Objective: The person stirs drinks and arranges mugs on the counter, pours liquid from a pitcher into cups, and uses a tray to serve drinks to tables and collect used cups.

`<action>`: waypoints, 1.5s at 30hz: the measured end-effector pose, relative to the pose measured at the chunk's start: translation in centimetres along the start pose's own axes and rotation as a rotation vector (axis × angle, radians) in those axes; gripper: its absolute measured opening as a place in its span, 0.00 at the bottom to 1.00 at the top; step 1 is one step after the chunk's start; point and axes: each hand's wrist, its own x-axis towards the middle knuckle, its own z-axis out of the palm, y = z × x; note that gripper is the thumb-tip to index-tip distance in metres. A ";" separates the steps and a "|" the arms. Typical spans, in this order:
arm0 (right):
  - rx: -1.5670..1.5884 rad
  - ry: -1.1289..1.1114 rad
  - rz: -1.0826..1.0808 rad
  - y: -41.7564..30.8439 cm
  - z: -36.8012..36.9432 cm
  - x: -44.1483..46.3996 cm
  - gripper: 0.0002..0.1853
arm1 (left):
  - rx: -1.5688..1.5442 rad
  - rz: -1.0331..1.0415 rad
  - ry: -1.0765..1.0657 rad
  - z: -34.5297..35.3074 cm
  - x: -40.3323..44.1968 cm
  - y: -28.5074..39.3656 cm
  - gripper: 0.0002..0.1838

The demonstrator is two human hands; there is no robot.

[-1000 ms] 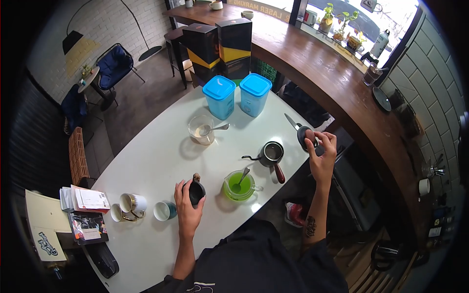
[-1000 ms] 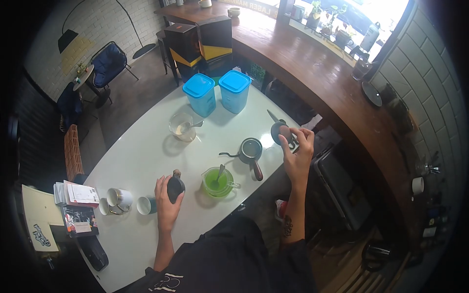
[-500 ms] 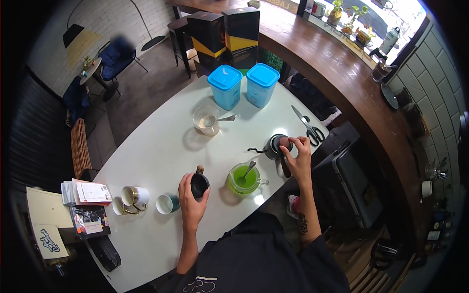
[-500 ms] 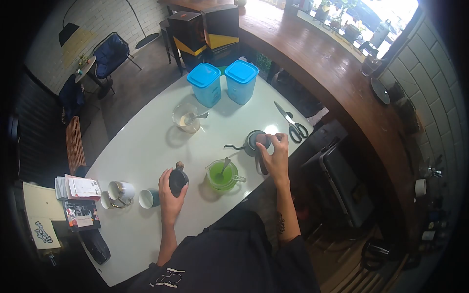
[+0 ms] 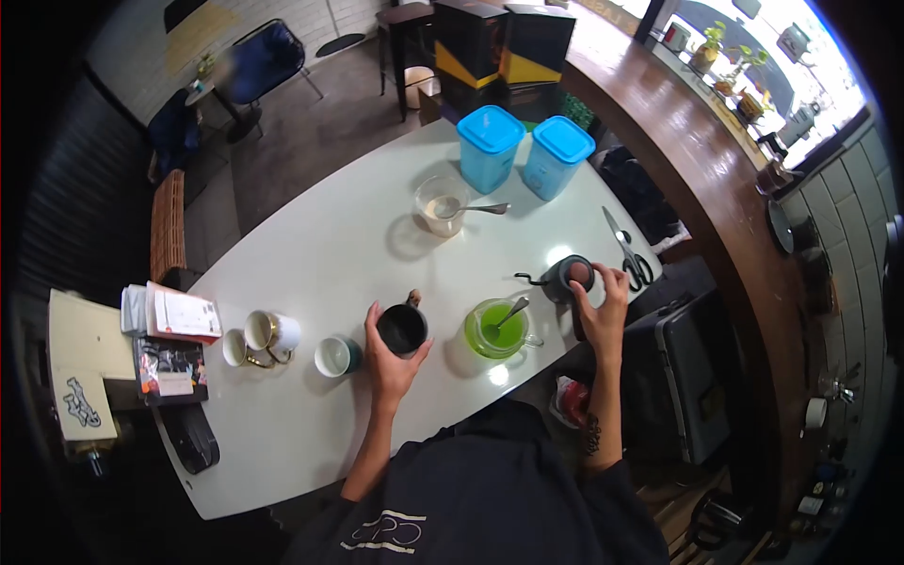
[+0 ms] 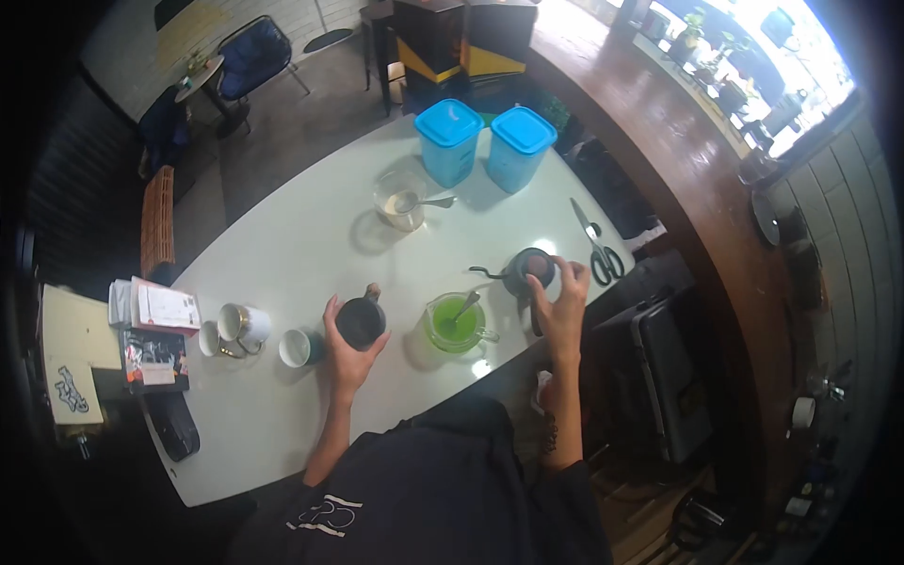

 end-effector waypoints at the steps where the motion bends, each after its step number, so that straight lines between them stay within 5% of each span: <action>1: 0.002 0.004 0.039 -0.1 -0.2 -0.2 0.22 | -0.088 -0.046 -0.011 0.1 -0.2 -0.4 0.54; 7: -0.033 0.049 0.116 0.4 -2.0 -2.8 0.16 | -0.291 -0.030 0.069 1.6 -0.6 -2.2 0.48; 14: 0.108 0.157 0.246 -0.5 -5.3 -7.4 0.11 | -0.463 0.014 -0.095 -1.7 -0.9 1.0 0.44; 18: 0.225 0.233 0.367 -2.1 -7.3 -11.8 0.09 | -0.809 0.058 -0.405 -3.4 -1.7 0.0 0.52; 20: 0.233 0.285 0.394 -3.3 -8.6 -14.8 0.08 | -1.280 -0.165 -0.638 -3.7 -2.6 0.0 0.54; 30: 0.118 0.474 0.652 -9.0 -16.8 -37.7 0.08 | -1.377 -0.396 -1.320 -3.8 -10.7 4.7 0.49; 32: 0.045 0.596 0.738 -11.3 -18.9 -42.8 0.08 | -1.607 -0.754 -1.508 -2.4 -13.4 4.9 0.49; 41: 0.020 1.272 0.879 -19.7 -24.2 -61.0 0.10 | -1.193 -1.278 -2.074 0.0 -24.7 10.3 0.44; 45: -0.104 1.483 0.935 -21.6 -25.5 -65.8 0.09 | -1.029 -1.179 -2.288 0.3 -28.5 13.1 0.46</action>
